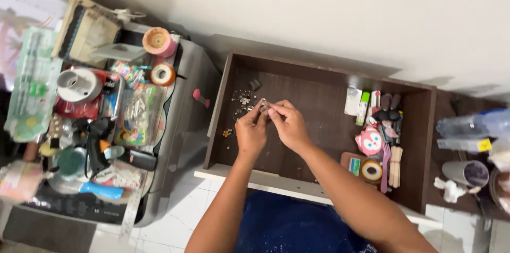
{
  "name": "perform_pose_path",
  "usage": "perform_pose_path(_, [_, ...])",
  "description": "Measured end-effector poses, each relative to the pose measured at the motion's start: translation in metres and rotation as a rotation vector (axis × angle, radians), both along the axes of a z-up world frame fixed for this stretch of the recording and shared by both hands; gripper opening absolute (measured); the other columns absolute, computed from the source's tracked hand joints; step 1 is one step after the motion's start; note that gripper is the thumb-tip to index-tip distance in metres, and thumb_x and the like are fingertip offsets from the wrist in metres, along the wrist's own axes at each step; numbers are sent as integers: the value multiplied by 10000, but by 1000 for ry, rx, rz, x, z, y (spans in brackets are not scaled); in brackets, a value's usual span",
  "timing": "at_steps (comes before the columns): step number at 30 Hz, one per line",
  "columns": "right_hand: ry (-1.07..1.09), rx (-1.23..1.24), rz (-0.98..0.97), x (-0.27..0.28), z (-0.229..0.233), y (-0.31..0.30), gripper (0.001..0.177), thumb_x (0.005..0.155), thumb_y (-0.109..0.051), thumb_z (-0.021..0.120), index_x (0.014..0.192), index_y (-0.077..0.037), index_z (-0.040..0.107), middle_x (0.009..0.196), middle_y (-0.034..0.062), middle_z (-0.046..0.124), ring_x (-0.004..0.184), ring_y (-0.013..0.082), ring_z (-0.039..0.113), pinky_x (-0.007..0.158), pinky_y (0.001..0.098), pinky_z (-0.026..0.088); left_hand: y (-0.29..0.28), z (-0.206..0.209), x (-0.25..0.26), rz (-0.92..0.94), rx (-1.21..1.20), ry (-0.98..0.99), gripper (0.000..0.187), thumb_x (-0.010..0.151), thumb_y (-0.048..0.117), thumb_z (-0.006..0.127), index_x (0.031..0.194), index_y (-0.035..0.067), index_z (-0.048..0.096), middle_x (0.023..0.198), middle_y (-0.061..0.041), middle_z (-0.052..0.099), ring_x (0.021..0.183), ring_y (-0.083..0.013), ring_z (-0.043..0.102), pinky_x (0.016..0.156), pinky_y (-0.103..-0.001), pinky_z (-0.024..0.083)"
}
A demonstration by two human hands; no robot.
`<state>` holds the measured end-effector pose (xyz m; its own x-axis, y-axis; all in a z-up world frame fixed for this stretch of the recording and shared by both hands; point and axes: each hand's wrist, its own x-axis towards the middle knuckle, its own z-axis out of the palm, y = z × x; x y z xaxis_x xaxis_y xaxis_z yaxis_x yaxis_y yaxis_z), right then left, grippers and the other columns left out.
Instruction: The person organizes a cluttered drawer by picking up various small items such as a pink toy, a phone case, wooden sticks, and a plastic fork. They sort these items by hand, moving them from scattered positions to grouped piles within the drawer.
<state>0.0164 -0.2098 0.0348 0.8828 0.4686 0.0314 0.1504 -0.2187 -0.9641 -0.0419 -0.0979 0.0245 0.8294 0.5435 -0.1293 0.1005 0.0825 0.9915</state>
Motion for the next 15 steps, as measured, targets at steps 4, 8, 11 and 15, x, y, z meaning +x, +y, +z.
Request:
perform_pose_path(4, [-82,-25,117,-2,30,0,262,968,-151,679,1162,20,719,1047,98,675,915,172,677,780,289,549,-2,31,-10,159,372,-61,307,872,9,707,1176,15,744,971,-160,779,873,-174,791,749,-286,607])
perform_pose_path(8, [-69,-41,29,-8,46,18,212,961,-142,719,1089,24,749,996,91,715,863,170,703,756,284,546,3,56,-22,209,519,40,277,888,47,735,1163,60,765,938,-175,766,772,-248,774,690,-312,586])
perform_pose_path(11, [-67,31,66,-12,50,33,184,965,-122,697,1057,29,749,976,65,729,832,149,694,743,273,546,16,80,-34,249,585,-21,242,898,63,752,1139,51,766,973,-179,762,821,-263,770,701,-313,592])
perform_pose_path(15, [84,174,143,-15,57,68,138,1000,-106,681,1008,19,740,919,29,713,827,96,659,747,247,541,49,112,-62,203,395,-68,259,894,57,728,1148,9,747,974,-149,787,843,-173,785,723,-274,612])
